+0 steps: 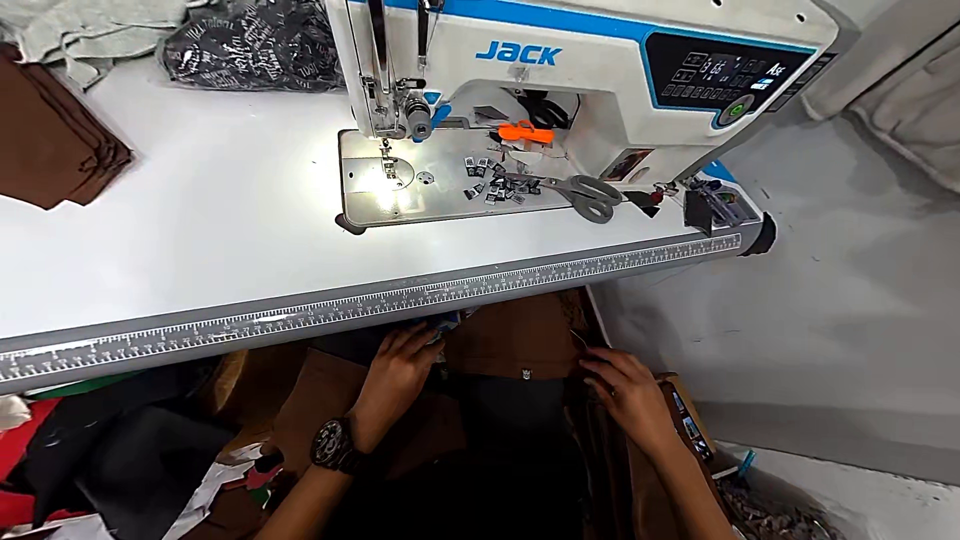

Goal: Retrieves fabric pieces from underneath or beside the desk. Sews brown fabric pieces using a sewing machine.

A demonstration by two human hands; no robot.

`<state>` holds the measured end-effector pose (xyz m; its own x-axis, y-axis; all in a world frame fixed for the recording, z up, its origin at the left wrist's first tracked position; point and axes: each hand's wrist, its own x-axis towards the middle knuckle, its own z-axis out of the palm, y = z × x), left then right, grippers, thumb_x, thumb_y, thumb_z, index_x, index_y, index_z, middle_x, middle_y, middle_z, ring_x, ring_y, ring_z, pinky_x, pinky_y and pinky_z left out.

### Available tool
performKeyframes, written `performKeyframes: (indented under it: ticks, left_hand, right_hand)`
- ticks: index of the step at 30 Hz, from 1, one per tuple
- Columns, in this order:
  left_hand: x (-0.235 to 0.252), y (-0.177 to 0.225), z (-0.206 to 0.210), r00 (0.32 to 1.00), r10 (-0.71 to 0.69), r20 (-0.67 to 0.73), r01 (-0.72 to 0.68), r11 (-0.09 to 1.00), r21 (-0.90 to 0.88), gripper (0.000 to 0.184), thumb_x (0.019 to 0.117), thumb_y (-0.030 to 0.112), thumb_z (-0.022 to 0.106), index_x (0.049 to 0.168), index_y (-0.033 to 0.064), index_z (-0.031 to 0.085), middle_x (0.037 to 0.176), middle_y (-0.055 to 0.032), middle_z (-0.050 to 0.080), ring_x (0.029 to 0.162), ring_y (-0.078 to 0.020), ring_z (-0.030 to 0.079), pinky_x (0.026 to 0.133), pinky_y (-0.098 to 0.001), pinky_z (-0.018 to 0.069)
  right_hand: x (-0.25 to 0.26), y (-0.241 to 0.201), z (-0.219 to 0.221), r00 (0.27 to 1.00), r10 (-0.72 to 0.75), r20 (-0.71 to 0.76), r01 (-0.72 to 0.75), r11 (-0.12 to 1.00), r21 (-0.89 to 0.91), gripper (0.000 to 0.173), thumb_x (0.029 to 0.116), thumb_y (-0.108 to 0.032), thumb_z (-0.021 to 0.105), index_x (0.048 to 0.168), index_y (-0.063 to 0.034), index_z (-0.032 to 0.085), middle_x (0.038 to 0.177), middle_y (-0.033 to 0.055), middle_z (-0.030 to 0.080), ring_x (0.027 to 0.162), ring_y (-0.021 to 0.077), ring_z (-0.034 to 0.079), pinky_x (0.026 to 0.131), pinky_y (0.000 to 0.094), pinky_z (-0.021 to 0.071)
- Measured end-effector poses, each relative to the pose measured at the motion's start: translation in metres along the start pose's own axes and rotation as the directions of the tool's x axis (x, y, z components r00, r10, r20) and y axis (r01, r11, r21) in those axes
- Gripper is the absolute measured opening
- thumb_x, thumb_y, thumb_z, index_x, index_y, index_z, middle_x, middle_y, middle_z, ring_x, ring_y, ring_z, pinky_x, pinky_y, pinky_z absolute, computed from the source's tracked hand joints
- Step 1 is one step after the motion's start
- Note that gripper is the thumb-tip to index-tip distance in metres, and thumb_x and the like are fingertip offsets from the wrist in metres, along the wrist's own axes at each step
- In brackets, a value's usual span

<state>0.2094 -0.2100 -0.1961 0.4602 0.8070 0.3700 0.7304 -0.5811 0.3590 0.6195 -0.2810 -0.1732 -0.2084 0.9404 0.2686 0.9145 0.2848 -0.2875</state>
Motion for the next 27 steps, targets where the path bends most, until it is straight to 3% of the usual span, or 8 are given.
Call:
performKeyframes:
  ticks: [3,7,10,12,14,18,23,27]
  left_hand:
    - [-0.013,-0.006,-0.043,0.992,-0.104,-0.071,0.102,0.994,-0.026,0.025,0.1002,0.022,0.059,0.113,0.0123,0.078,0.125,-0.0062,0.071,0.122,-0.0261,0.065,0.102,-0.0491,0.0531]
    - [-0.062,-0.03,-0.087,0.958,-0.272,-0.094,0.267,0.962,-0.06,0.021,0.0976,0.021,0.065,0.111,0.0113,0.078,0.121,-0.0058,0.072,0.115,-0.0249,0.066,0.1,-0.0476,0.0538]
    - [-0.086,-0.042,-0.085,0.951,-0.308,0.04,0.309,0.95,-0.036,0.029,0.095,0.015,0.069,0.123,0.0118,0.074,0.134,-0.0083,0.066,0.126,-0.0284,0.061,0.107,-0.053,0.0488]
    - [-0.089,-0.045,-0.079,0.95,-0.291,0.11,0.289,0.957,0.033,0.037,0.096,0.013,0.067,0.133,0.0134,0.069,0.144,-0.0095,0.06,0.137,-0.0311,0.053,0.114,-0.0575,0.0407]
    - [-0.084,-0.046,-0.078,0.962,-0.245,0.123,0.236,0.968,0.085,0.036,0.0964,0.011,0.064,0.132,0.0161,0.07,0.142,-0.0082,0.061,0.14,-0.0304,0.05,0.117,-0.0588,0.0364]
    - [-0.07,-0.049,-0.084,0.964,-0.226,0.141,0.209,0.97,0.127,0.02,0.0941,0.012,0.069,0.112,0.0169,0.076,0.122,-0.007,0.068,0.124,-0.0286,0.061,0.111,-0.0581,0.0434]
    - [-0.056,-0.056,-0.097,0.906,-0.218,0.363,0.206,0.976,0.071,0.005,0.0897,0.012,0.071,0.095,0.0119,0.071,0.119,-0.0076,0.065,0.118,-0.0294,0.06,0.101,-0.0572,0.0485]
    - [-0.073,-0.083,-0.126,0.899,-0.208,0.385,0.217,0.976,0.022,0.016,0.0906,0.028,0.076,0.094,0.0127,0.074,0.115,-0.0055,0.071,0.116,-0.0296,0.064,0.104,-0.0599,0.0467]
  right_hand:
    - [0.008,-0.013,-0.012,0.999,0.015,-0.042,-0.013,0.999,0.043,0.02,0.0967,-0.023,0.065,0.109,-0.0141,0.079,0.124,0.0066,0.071,0.118,0.0281,0.066,0.099,0.05,0.0539]
    - [0.038,-0.09,0.006,0.993,0.031,-0.113,0.006,0.951,0.31,0.02,0.0969,-0.021,0.065,0.106,-0.0095,0.079,0.114,0.0076,0.073,0.109,0.0216,0.068,0.094,0.0406,0.0573]
    - [0.058,-0.163,0.049,0.995,-0.05,0.085,0.003,0.877,0.48,0.023,0.0976,-0.024,0.067,0.114,-0.0115,0.077,0.115,0.0062,0.072,0.107,0.0174,0.07,0.091,0.0396,0.0608]
    - [0.069,-0.202,0.084,0.945,-0.128,0.3,-0.028,0.885,0.465,0.037,0.0979,-0.033,0.068,0.129,-0.0143,0.071,0.128,0.0079,0.069,0.119,0.0238,0.065,0.1,0.0483,0.0557]
    - [0.075,-0.225,0.113,0.925,-0.147,0.35,-0.016,0.906,0.422,0.039,0.0958,-0.036,0.07,0.128,-0.014,0.072,0.128,0.0084,0.069,0.12,0.0273,0.065,0.1,0.0506,0.0545]
    - [0.075,-0.237,0.135,0.982,-0.149,0.116,0.093,0.915,0.392,0.02,0.0939,-0.028,0.073,0.108,-0.0147,0.078,0.112,0.0044,0.073,0.103,0.0224,0.071,0.084,0.0424,0.0617]
    - [0.067,-0.233,0.141,0.961,-0.268,-0.07,0.276,0.903,0.33,0.017,0.0997,-0.021,0.065,0.111,-0.021,0.078,0.113,0.001,0.073,0.103,0.0175,0.072,0.079,0.0346,0.0627]
    - [0.065,-0.23,0.133,0.921,-0.346,-0.178,0.385,0.874,0.295,0.022,0.098,-0.011,0.064,0.111,-0.0225,0.077,0.11,-0.0004,0.074,0.098,0.0142,0.073,0.075,0.0299,0.0629]
